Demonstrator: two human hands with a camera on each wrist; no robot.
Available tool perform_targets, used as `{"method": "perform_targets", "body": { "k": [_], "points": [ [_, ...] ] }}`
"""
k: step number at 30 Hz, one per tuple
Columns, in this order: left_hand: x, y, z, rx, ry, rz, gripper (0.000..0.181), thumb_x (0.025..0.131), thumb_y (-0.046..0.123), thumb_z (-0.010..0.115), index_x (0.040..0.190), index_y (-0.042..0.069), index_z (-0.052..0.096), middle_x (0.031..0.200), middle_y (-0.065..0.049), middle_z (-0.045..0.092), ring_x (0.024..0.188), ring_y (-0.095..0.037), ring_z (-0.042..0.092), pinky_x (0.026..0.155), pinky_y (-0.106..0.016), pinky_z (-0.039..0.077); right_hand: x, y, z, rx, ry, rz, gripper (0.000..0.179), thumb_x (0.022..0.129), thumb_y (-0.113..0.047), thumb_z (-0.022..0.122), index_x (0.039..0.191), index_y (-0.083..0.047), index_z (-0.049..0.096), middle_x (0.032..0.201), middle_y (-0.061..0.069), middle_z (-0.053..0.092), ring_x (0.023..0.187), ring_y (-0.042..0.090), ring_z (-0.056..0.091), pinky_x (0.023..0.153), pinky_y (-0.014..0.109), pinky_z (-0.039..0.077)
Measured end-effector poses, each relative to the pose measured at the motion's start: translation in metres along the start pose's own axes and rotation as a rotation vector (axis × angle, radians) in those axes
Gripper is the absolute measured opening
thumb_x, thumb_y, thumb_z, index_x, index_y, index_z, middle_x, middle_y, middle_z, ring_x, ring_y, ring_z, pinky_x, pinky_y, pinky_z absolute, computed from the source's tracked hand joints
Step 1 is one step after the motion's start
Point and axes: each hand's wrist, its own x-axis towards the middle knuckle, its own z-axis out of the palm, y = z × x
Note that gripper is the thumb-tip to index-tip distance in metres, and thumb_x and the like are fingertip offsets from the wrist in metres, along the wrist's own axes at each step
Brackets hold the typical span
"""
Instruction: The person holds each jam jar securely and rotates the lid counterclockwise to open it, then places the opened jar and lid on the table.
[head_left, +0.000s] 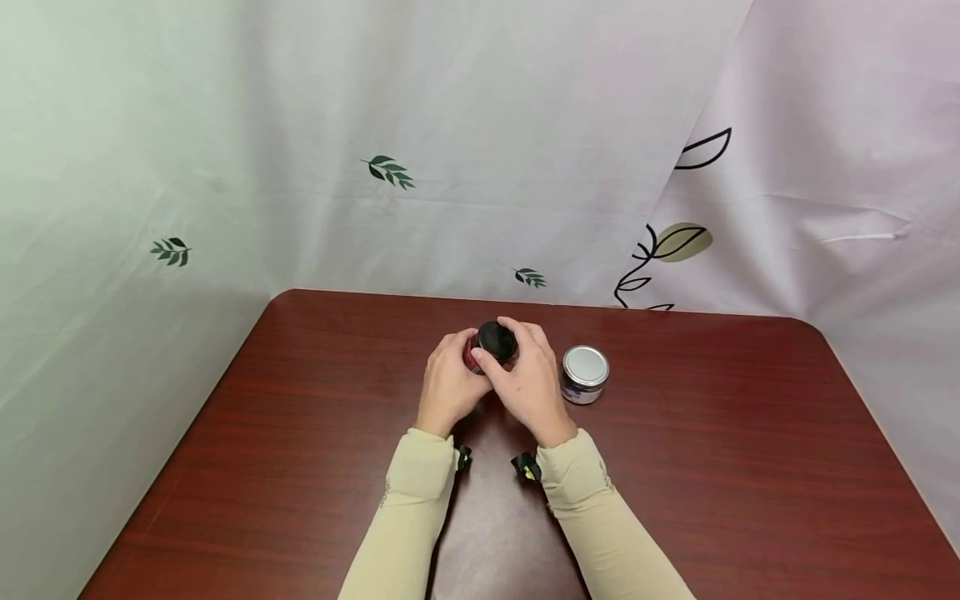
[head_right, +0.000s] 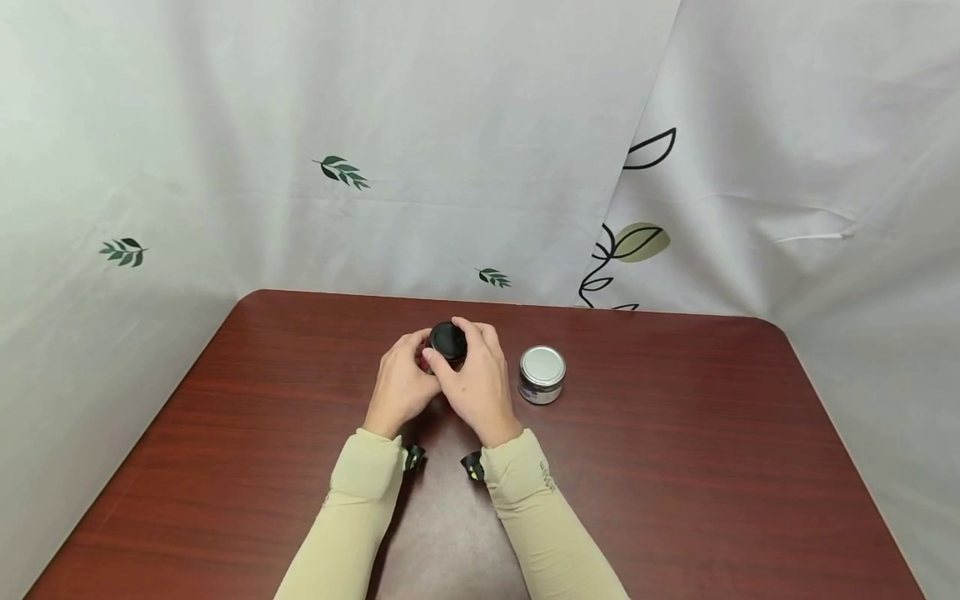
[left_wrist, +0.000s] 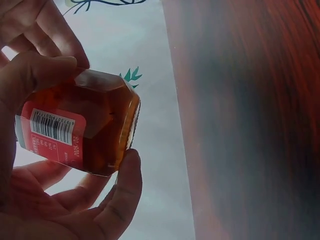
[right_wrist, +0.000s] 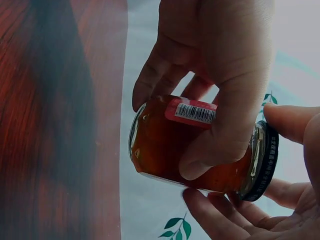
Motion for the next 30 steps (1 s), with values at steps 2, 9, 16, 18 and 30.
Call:
{"method": "perform_targets", "body": {
  "k": [2, 9, 16, 18, 30],
  "points": [
    [-0.0002, 0.0003, 0.0001, 0.009, 0.002, 0.005, 0.058, 0.08, 0.031, 0.081, 0.129, 0.004, 0.064, 0.12, -0.014, 0.065, 0.107, -0.032, 0.063, 0.093, -0.047, 0.051, 0.0, 0.0002, -0.0003, -0.017, 0.004, -0.008, 0.057, 0.084, -0.032, 0.081, 0.131, -0.004, 0.064, 0.124, 0.015, 0.062, 0.111, 0.031, 0.061, 0.091, 0.045, 0.049],
    [-0.0004, 0.0015, 0.0004, 0.03, 0.015, 0.025, 0.057, 0.078, 0.031, 0.083, 0.125, 0.005, 0.065, 0.116, -0.013, 0.067, 0.104, -0.032, 0.064, 0.092, -0.048, 0.051, 0.0003, 0.0007, -0.0019, -0.049, 0.007, -0.006, 0.055, 0.084, -0.032, 0.081, 0.129, -0.003, 0.067, 0.121, 0.015, 0.062, 0.117, 0.034, 0.055, 0.096, 0.048, 0.045],
    [-0.0009, 0.0009, 0.0014, 0.044, 0.016, 0.04, 0.054, 0.077, 0.032, 0.084, 0.121, 0.007, 0.067, 0.112, -0.011, 0.067, 0.102, -0.03, 0.064, 0.09, -0.048, 0.051, 0.001, 0.0017, -0.0016, -0.055, 0.018, -0.002, 0.057, 0.082, -0.037, 0.083, 0.125, -0.002, 0.069, 0.118, 0.015, 0.064, 0.115, 0.034, 0.056, 0.095, 0.048, 0.045],
    [-0.0008, 0.0008, 0.0016, 0.045, 0.019, 0.049, 0.053, 0.076, 0.033, 0.084, 0.119, 0.007, 0.068, 0.111, -0.011, 0.067, 0.101, -0.029, 0.064, 0.09, -0.048, 0.051, 0.0008, 0.0019, -0.0018, -0.059, 0.021, 0.001, 0.057, 0.082, -0.038, 0.082, 0.124, -0.003, 0.069, 0.117, 0.015, 0.064, 0.114, 0.034, 0.057, 0.095, 0.048, 0.045],
    [-0.0008, 0.0013, 0.002, 0.059, 0.017, 0.055, 0.049, 0.076, 0.036, 0.084, 0.115, 0.01, 0.069, 0.109, -0.008, 0.068, 0.101, -0.029, 0.065, 0.09, -0.048, 0.051, 0.001, 0.0028, -0.0022, -0.068, 0.016, 0.005, 0.054, 0.083, -0.037, 0.082, 0.124, -0.003, 0.07, 0.118, 0.015, 0.066, 0.115, 0.035, 0.058, 0.096, 0.05, 0.044]
  ]
}}
